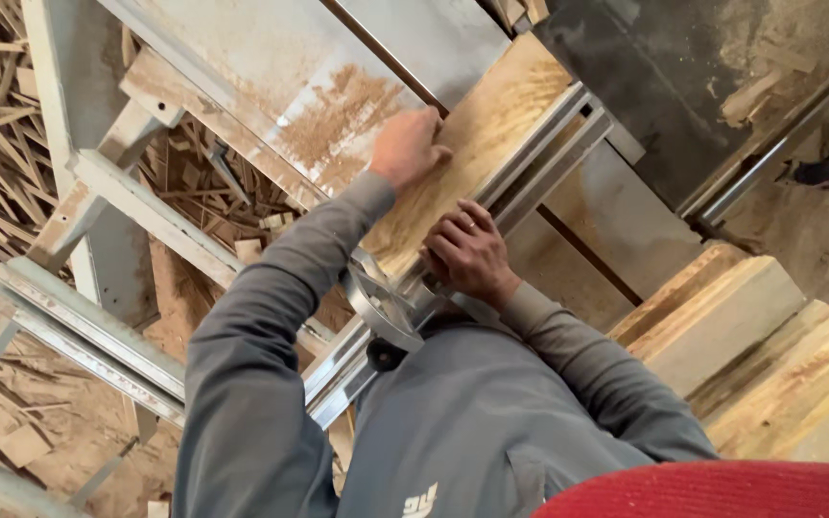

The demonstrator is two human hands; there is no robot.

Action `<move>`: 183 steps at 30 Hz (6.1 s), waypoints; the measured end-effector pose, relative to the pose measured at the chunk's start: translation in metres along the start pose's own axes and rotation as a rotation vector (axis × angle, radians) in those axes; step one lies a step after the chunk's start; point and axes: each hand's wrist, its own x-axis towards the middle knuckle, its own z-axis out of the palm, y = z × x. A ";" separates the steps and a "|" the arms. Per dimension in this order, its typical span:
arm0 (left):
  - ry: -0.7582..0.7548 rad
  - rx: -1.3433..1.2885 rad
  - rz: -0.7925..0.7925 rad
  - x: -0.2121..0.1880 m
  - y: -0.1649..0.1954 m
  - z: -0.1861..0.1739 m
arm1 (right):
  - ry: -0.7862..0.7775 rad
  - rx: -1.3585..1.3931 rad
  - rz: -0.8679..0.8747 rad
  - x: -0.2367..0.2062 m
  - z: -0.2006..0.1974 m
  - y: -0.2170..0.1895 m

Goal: The person cuts wooden planks on a sliding table saw. They take boards from a stack, place each plank against the fence on the sliding carriage, push it through the spinning blade to cut it, and set the cut pieces onto a growing pile beside the saw, repeating the cycle for several boards.

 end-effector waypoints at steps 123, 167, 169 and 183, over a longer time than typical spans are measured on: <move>-0.142 -0.082 -0.023 -0.052 -0.056 -0.002 | -0.129 0.595 0.829 0.020 -0.029 0.302; -0.394 0.271 0.041 -0.013 -0.031 -0.001 | -0.022 -0.014 -0.052 0.011 -0.008 0.014; -0.410 0.288 0.043 -0.013 -0.031 -0.002 | -0.027 -0.012 -0.040 0.007 -0.008 0.015; -0.370 0.336 0.124 -0.007 -0.045 0.004 | 0.029 0.017 -0.066 0.004 -0.013 0.014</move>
